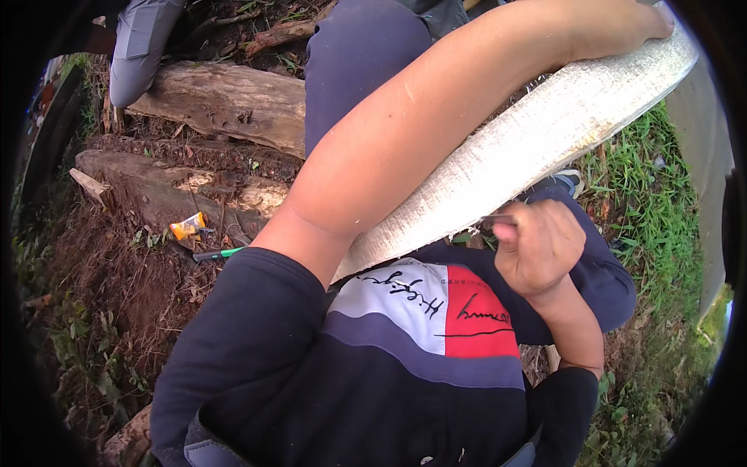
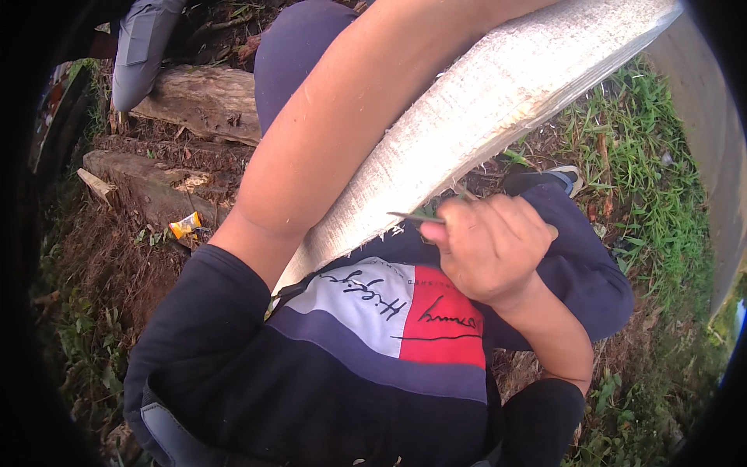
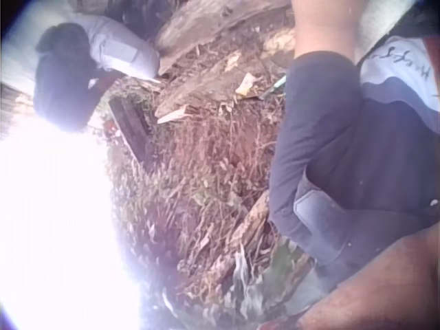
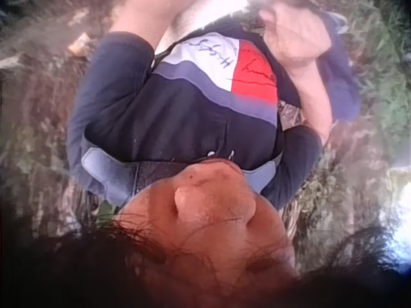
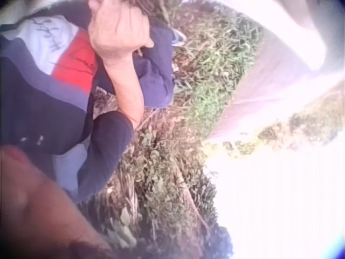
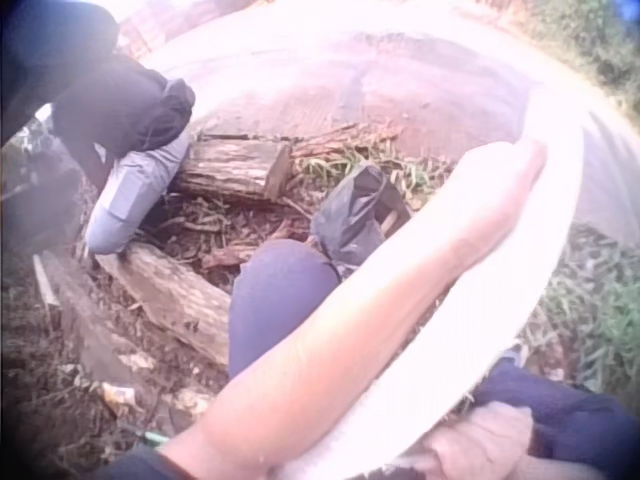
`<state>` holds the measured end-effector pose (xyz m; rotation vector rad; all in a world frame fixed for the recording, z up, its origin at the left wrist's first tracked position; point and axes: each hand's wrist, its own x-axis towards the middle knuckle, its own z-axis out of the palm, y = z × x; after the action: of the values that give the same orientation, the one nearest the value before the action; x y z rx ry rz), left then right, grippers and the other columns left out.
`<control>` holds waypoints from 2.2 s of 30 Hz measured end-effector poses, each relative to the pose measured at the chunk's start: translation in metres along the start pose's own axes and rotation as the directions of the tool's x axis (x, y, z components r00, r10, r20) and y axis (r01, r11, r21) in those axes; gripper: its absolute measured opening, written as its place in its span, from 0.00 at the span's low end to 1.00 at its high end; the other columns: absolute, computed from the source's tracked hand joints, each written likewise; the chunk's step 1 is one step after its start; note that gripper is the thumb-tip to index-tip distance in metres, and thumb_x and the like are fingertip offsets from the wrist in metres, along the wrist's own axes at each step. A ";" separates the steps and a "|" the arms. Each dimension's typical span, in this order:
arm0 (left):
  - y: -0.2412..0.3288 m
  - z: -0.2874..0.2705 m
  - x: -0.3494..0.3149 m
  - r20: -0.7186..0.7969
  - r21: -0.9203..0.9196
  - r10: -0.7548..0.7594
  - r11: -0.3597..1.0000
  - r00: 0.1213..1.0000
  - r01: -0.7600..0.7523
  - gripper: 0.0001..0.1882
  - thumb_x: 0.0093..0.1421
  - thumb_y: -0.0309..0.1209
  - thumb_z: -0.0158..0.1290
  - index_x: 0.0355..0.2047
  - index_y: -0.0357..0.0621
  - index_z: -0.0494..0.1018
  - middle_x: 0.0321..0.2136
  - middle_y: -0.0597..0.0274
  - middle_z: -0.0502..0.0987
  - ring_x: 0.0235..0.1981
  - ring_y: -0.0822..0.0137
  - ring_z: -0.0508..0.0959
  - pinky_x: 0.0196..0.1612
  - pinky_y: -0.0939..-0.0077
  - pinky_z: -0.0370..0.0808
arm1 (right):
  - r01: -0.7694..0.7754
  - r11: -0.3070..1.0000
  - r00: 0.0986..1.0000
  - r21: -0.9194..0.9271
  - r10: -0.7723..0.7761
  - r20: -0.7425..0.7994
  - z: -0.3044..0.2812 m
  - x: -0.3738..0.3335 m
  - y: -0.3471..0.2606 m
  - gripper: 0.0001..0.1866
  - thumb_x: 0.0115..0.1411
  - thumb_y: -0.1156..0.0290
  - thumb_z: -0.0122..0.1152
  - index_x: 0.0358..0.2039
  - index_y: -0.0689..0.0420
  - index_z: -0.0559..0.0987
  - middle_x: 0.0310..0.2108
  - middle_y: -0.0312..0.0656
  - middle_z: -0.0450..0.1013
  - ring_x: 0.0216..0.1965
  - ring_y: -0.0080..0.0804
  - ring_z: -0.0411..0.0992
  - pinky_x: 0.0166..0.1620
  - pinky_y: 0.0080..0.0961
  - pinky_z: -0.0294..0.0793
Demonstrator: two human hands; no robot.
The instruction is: The person sits on the ground and uses a knife to shave a long piece of wood, removing thin strips of material. Another person is visible in the background working on a log.
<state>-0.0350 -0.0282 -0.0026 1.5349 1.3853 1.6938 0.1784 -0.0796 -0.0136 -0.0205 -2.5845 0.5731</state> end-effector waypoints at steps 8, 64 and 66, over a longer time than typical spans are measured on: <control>0.008 0.002 0.002 -0.005 -0.093 -0.079 0.993 0.997 0.078 0.28 0.69 0.46 0.38 0.37 0.29 0.75 0.36 0.31 0.77 0.42 0.42 0.78 0.46 0.55 0.71 | 0.037 0.998 0.999 0.051 -0.039 0.024 0.012 -0.007 -0.013 0.14 0.62 0.59 0.62 0.25 0.55 0.74 0.15 0.31 0.62 0.15 0.27 0.62 0.20 0.25 0.58; 0.025 0.036 -0.016 0.422 -0.397 -0.624 0.525 0.657 0.753 0.25 0.72 0.48 0.37 0.47 0.38 0.72 0.32 0.58 0.77 0.28 0.69 0.76 0.31 0.66 0.76 | -0.428 0.222 0.606 0.876 0.790 0.096 -0.082 0.016 0.059 0.14 0.74 0.61 0.41 0.40 0.58 0.69 0.20 0.34 0.67 0.21 0.21 0.64 0.27 0.20 0.67; 0.020 0.042 -0.022 0.464 -0.427 -0.638 0.447 0.615 0.786 0.26 0.72 0.50 0.37 0.48 0.39 0.72 0.30 0.62 0.75 0.26 0.72 0.74 0.29 0.71 0.74 | -0.265 0.151 0.570 0.952 0.821 0.028 -0.103 0.020 0.078 0.09 0.73 0.65 0.42 0.45 0.55 0.67 0.27 0.37 0.67 0.24 0.21 0.64 0.29 0.20 0.68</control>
<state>0.0154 -0.0394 -0.0004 0.5762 0.9842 1.1465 0.2024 0.0343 0.0460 -0.7597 -1.2853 1.9205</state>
